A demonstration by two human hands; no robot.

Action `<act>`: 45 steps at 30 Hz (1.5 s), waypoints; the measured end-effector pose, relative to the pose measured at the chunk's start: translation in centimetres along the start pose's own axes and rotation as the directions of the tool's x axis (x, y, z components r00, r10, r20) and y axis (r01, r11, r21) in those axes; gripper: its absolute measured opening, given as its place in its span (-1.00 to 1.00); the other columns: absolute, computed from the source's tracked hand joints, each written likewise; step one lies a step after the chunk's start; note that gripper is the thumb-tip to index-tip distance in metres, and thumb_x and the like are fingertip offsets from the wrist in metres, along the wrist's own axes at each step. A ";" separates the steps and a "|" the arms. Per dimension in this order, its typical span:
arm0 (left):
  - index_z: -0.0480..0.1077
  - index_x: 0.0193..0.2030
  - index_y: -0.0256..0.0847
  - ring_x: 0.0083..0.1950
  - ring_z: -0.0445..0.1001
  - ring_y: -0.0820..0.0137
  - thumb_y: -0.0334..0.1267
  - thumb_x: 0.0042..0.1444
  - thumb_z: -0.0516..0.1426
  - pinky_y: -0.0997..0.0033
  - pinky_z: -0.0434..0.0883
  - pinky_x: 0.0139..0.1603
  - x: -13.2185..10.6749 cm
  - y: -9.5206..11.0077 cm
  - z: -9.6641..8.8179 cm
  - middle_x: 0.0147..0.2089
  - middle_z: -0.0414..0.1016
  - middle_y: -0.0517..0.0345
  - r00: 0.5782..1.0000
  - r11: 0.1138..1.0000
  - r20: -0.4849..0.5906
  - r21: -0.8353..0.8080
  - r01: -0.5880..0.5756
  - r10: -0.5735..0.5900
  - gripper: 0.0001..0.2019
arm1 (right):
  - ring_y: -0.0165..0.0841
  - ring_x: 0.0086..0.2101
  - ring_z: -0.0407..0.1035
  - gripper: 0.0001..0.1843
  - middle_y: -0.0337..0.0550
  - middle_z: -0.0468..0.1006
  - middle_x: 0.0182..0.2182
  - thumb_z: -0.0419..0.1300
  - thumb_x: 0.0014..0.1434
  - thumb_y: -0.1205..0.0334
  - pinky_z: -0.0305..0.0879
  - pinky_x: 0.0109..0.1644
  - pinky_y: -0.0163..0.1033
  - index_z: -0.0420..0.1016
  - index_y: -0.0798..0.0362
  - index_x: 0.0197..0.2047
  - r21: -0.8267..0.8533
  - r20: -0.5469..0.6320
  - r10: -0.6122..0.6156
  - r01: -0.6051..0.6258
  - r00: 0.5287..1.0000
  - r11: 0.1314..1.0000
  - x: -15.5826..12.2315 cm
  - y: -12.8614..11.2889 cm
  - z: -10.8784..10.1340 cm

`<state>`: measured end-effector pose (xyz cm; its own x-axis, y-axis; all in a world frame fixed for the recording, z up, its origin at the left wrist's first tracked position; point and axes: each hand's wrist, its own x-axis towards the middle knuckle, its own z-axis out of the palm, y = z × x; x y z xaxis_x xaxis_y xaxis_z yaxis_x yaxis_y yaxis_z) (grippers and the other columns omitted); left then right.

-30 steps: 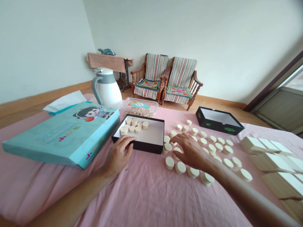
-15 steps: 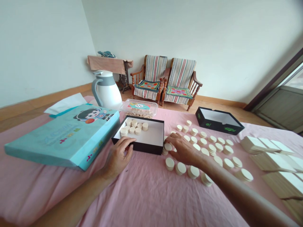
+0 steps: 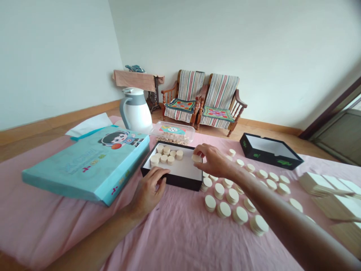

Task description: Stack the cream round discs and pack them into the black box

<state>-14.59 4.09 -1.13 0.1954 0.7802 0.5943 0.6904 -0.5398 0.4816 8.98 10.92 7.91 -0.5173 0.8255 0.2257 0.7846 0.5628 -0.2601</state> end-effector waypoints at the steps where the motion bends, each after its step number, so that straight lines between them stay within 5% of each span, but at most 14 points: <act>1: 0.40 -0.04 -0.18 -0.18 0.46 0.42 -0.43 0.18 0.02 0.43 0.42 -0.11 0.0 0.0 0.0 -0.13 0.45 0.11 1.000 1.000 0.002 -0.005 0.000 0.000 -0.75 | -0.33 -0.28 0.33 -0.76 -0.10 0.47 -0.30 0.21 0.00 0.25 0.20 -0.20 -0.29 0.42 0.10 -0.21 -0.013 0.015 -0.012 0.012 1.000 1.000 1.1 -0.4 0.4; 8: 0.39 -0.01 -0.18 -0.13 0.46 0.41 -0.46 0.18 0.01 0.42 0.42 -0.08 -0.1 0.2 -0.4 -0.11 0.44 0.09 0.999 0.999 0.038 -0.037 0.018 -0.017 -0.72 | -0.24 -0.17 0.36 -0.71 0.02 0.48 -0.19 0.22 0.04 0.20 0.23 -0.12 -0.25 0.44 0.12 -0.15 -0.152 0.080 0.002 0.010 0.997 0.988 6.9 -2.3 3.6; 19: 0.38 0.02 -0.16 -0.13 0.45 0.42 -0.47 0.18 0.00 0.43 0.42 -0.11 -0.3 0.2 -0.5 -0.10 0.43 0.09 0.997 0.996 0.057 -0.071 0.054 -0.050 -0.69 | -0.10 -0.11 0.43 -0.66 0.13 0.54 -0.12 0.19 0.07 0.23 0.34 -0.14 -0.14 0.47 0.15 -0.06 -0.275 0.168 0.121 -0.072 0.978 0.959 9.4 -4.4 5.4; 38: 0.37 0.04 -0.15 -0.11 0.45 0.40 -0.47 0.17 0.00 0.41 0.42 -0.10 -0.3 0.4 -0.7 -0.11 0.43 0.09 0.995 0.995 0.074 -0.069 0.074 -0.069 -0.67 | -0.10 -0.09 0.44 -0.63 0.16 0.53 -0.10 0.11 0.16 0.28 0.33 -0.13 -0.15 0.36 0.17 0.04 -0.268 0.194 0.144 -0.089 0.970 0.959 8.6 -4.6 6.0; 45: 0.37 0.03 -0.15 -0.08 0.45 0.38 -0.47 0.17 0.00 0.40 0.42 -0.06 -0.2 0.5 -0.7 -0.10 0.44 0.07 0.996 0.996 0.073 -0.067 0.063 -0.058 -0.67 | -0.22 -0.19 0.48 -0.70 0.01 0.59 -0.27 -0.05 0.24 0.29 0.28 -0.20 -0.25 0.52 0.05 -0.24 -0.221 0.249 0.011 0.046 0.968 0.974 6.3 -4.2 6.0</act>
<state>-14.83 3.46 -0.53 0.2049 0.8313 0.5168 0.6532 -0.5093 0.5602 0.38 14.03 4.74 -0.5777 0.8161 -0.0181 0.8160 0.5769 -0.0358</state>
